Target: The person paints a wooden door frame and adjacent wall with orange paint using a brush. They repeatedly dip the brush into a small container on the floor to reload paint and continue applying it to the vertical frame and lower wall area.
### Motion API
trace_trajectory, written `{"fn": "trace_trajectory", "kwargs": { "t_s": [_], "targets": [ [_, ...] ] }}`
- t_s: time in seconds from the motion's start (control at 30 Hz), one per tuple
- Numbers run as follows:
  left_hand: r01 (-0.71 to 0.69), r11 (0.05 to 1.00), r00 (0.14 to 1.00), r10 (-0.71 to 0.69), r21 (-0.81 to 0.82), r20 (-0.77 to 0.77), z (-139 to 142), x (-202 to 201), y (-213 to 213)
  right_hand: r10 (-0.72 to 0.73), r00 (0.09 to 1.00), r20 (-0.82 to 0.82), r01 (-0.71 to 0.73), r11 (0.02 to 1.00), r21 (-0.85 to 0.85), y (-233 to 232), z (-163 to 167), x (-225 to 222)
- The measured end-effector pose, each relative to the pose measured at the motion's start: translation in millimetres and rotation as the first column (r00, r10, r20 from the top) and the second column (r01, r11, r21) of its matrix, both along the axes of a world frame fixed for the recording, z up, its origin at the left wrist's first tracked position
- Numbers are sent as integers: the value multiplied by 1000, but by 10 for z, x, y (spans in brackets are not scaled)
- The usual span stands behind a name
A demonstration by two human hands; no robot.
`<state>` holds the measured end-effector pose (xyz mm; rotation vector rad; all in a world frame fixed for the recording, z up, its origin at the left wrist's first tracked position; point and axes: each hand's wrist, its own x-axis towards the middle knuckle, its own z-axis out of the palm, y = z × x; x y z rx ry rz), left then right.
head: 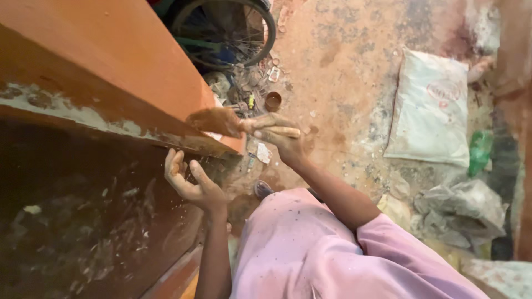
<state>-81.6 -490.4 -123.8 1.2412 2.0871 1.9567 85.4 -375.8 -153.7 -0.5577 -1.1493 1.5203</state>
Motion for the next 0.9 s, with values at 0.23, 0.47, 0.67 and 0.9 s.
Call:
{"fn": "trace_trajectory", "kwargs": {
  "t_s": [0.23, 0.47, 0.67, 0.9],
  "targets": [
    [-112, 993, 994, 112, -36, 8, -54, 5, 166, -407, 856, 317, 257, 869, 422, 308, 138, -32],
    [-281, 958, 960, 281, -62, -15, -2, 356, 404, -37, 954, 297, -138, 825, 548, 410, -52, -54],
    [-426, 902, 904, 428, -70, 5, 129, 693, 570, 118, 925, 360, -344, 661, 667, 773, -94, 288],
    [-481, 875, 874, 483, -55, 47, 70, 1039, 857, 19, 971, 240, -155, 813, 561, 1573, -49, 360]
  ]
}}
